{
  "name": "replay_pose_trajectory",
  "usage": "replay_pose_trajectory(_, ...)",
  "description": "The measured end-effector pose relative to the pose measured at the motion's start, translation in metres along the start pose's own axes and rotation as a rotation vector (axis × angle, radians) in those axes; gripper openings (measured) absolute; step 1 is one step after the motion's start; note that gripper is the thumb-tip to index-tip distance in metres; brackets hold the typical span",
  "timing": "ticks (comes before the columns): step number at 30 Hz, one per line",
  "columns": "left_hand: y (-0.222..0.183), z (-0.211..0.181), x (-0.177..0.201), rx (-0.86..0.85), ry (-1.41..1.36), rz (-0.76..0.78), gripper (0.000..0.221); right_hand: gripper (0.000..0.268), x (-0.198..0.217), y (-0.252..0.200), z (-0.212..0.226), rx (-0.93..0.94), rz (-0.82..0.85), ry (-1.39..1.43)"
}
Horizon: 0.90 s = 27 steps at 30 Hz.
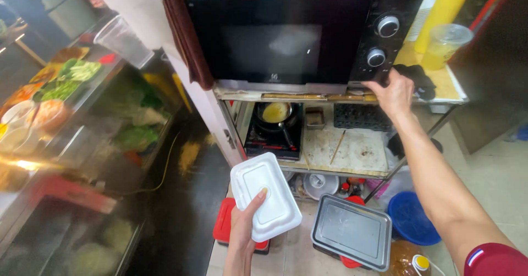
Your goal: Scooping yellow rice from a large container into a styrofoam box and a metal container, then placing the box into a microwave.
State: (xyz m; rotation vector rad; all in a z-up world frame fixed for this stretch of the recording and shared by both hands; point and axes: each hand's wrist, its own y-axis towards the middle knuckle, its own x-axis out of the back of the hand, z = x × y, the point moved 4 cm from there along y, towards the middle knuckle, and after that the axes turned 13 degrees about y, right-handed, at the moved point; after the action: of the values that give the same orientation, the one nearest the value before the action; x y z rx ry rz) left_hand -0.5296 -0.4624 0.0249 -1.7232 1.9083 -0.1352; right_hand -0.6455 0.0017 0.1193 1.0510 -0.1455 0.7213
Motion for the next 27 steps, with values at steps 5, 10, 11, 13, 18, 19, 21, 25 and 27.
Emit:
replay_pose_trajectory(5, 0.026, 0.013, 0.002, 0.023, 0.019, 0.098, 0.063, 0.072, -0.003, -0.013, 0.013, -0.037, 0.036, -0.114)
replay_pose_trajectory(10, 0.044, 0.078, -0.004, 0.127, 0.055, 0.121, 0.058, 0.077, -0.018, -0.155, 0.074, -0.269, -0.060, 0.180)
replay_pose_trajectory(11, 0.042, 0.085, -0.009, 0.111, 0.035, 0.140, 0.058, 0.068, -0.043, -0.202, 0.064, -0.530, 0.279, 0.375)
replay_pose_trajectory(13, 0.036, 0.101, -0.021, 0.107, 0.027, 0.176, 0.057, 0.061, -0.052, -0.266, 0.087, -0.796, 0.606, 0.565)
replay_pose_trajectory(18, 0.029, 0.103, -0.042, 0.129, -0.092, 0.505, 0.076, 0.076, -0.023, -0.269, 0.164, -1.085, 0.622, 0.916)
replay_pose_trajectory(19, 0.036, 0.092, -0.031, 0.129, -0.087, 0.517, 0.076, 0.076, -0.022, -0.258, 0.158, -1.082, 0.609, 0.914)
replay_pose_trajectory(21, 0.053, 0.077, 0.006, 0.250, -0.041, 0.203, 0.075, 0.070, -0.024, -0.242, 0.144, -1.282, 0.499, 0.920)
replay_pose_trajectory(25, 0.113, 0.026, 0.112, -0.140, -0.011, -0.041, 0.071, 0.061, -0.054, -0.131, 0.151, -1.040, 0.453, 0.890)
replay_pose_trajectory(27, 0.087, -0.052, 0.138, -0.453, -0.017, -0.154, 0.068, 0.059, -0.082, -0.060, 0.166, -0.848, 0.378, 0.919)
